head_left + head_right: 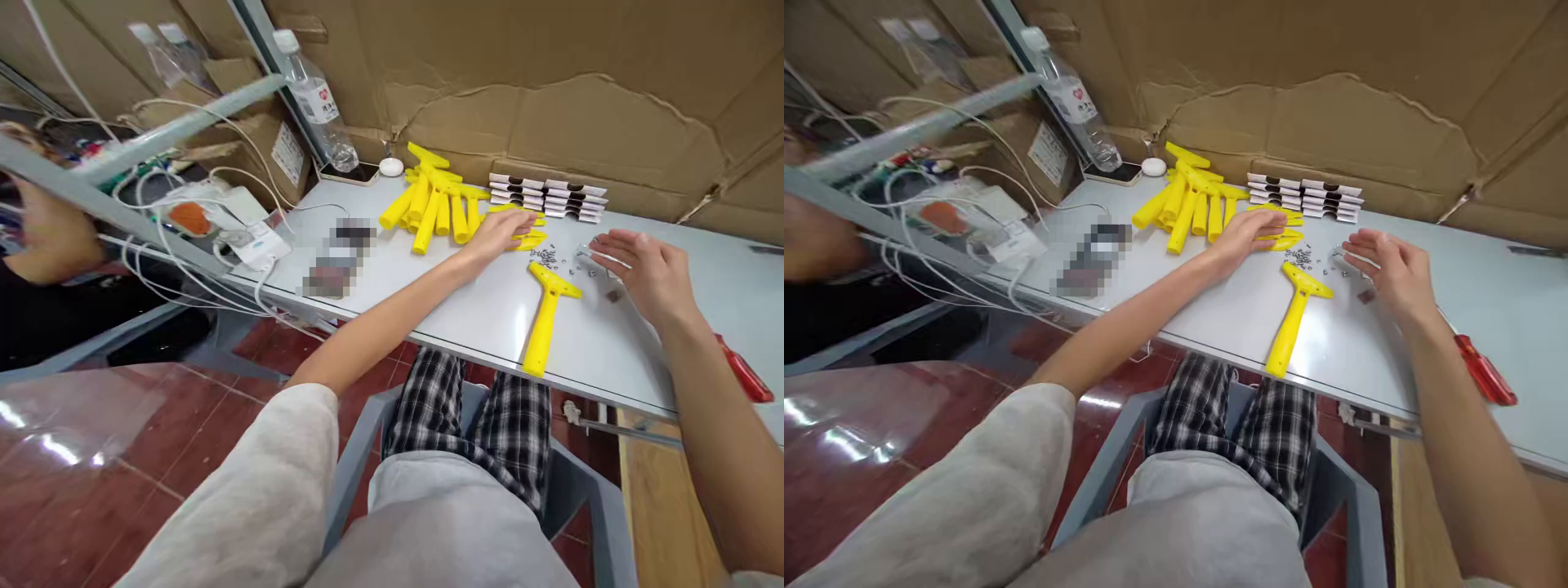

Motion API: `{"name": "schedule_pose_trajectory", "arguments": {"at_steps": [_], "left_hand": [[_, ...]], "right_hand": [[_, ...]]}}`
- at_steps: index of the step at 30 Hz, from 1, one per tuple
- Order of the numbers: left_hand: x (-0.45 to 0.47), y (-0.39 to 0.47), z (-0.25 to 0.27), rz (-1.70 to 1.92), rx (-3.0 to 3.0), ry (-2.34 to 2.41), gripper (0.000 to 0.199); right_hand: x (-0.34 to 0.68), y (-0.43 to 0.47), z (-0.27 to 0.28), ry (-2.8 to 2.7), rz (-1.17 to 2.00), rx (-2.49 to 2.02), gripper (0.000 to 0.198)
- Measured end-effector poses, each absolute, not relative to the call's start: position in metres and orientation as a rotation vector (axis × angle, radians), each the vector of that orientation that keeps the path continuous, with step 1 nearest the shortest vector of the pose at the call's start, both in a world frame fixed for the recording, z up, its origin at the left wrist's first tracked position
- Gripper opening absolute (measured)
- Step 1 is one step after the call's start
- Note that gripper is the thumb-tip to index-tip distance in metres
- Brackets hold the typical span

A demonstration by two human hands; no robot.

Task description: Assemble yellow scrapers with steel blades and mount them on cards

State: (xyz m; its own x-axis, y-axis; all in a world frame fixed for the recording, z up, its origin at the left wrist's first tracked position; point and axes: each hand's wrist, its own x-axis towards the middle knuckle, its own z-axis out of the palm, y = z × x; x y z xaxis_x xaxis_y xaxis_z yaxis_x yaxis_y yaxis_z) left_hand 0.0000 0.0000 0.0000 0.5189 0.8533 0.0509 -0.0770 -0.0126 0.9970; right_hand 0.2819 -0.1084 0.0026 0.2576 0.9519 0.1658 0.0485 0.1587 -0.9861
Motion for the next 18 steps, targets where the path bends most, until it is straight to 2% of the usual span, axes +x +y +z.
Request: {"name": "schedule_pose_trajectory", "arguments": {"at_steps": [4,8,10,14,18], "left_hand": [[0.0,0.001,-0.003,0.854,1.578,0.714,0.033],[-0.004,-0.008,-0.002,0.813,1.974,0.613,0.026],[-0.007,-0.015,0.001,0.748,2.151,0.588,0.025],[-0.013,-0.022,0.005,0.644,2.399,0.52,0.028],[-0.015,-0.019,0.005,0.605,2.485,0.502,0.032]], "right_hand": [[0.28,-0.115,0.004,-1.239,0.781,-1.352,0.069],[0.28,-0.12,0.006,-1.399,0.475,-1.612,0.044],[0.283,-0.12,0.006,-1.468,0.302,-1.686,0.039],[0.297,-0.116,0.003,-1.635,0.017,-1.841,0.045],[0.317,-0.111,-0.002,-1.86,-0.031,-2.022,0.056]]}}
